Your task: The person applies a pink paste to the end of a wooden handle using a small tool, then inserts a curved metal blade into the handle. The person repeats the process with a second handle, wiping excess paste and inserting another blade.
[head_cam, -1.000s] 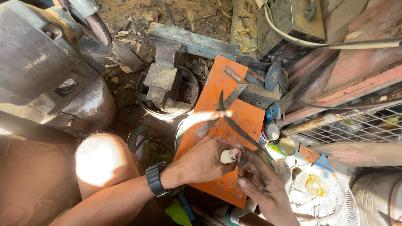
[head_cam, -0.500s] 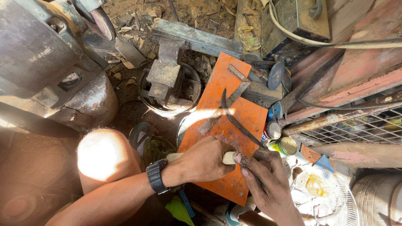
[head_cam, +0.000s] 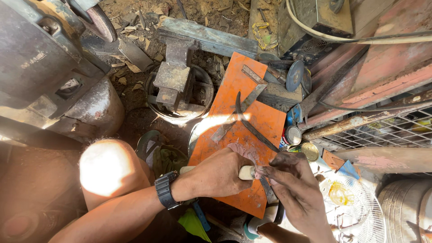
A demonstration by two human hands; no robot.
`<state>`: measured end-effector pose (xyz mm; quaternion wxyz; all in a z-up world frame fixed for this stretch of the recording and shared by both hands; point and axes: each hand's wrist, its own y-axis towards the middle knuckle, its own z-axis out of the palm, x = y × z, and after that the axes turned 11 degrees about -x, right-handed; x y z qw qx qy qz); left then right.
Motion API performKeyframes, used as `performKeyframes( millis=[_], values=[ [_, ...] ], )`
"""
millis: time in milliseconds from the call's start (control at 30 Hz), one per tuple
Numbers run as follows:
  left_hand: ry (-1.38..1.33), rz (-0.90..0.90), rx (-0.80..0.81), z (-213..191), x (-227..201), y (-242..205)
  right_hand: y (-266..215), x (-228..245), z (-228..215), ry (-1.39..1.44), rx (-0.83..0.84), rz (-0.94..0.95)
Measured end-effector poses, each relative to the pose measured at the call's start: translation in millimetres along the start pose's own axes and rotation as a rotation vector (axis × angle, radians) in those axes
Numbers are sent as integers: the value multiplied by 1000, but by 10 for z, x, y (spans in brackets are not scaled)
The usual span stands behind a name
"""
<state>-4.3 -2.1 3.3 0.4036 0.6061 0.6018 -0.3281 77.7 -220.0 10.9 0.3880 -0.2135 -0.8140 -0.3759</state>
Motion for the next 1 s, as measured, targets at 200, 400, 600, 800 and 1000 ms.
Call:
performKeyframes(
  millis=[200, 400, 600, 800, 1000],
  values=[
    [-69, -53, -56, -33, 9, -16, -32, 3, 15, -138, -85, -49],
    [-123, -82, -115, -69, -56, -24, -48, 17, 14, -287, -53, -310],
    [-131, -106, -86, -90, -106, -30, -60, -27, 31, -487, 25, -424],
    [-83, -138, -82, -109, -110, -29, -48, 5, 139, -162, -38, -210],
    [-117, -95, -99, -111, -97, -37, -79, 69, 128, -51, 6, -1]
  ],
)
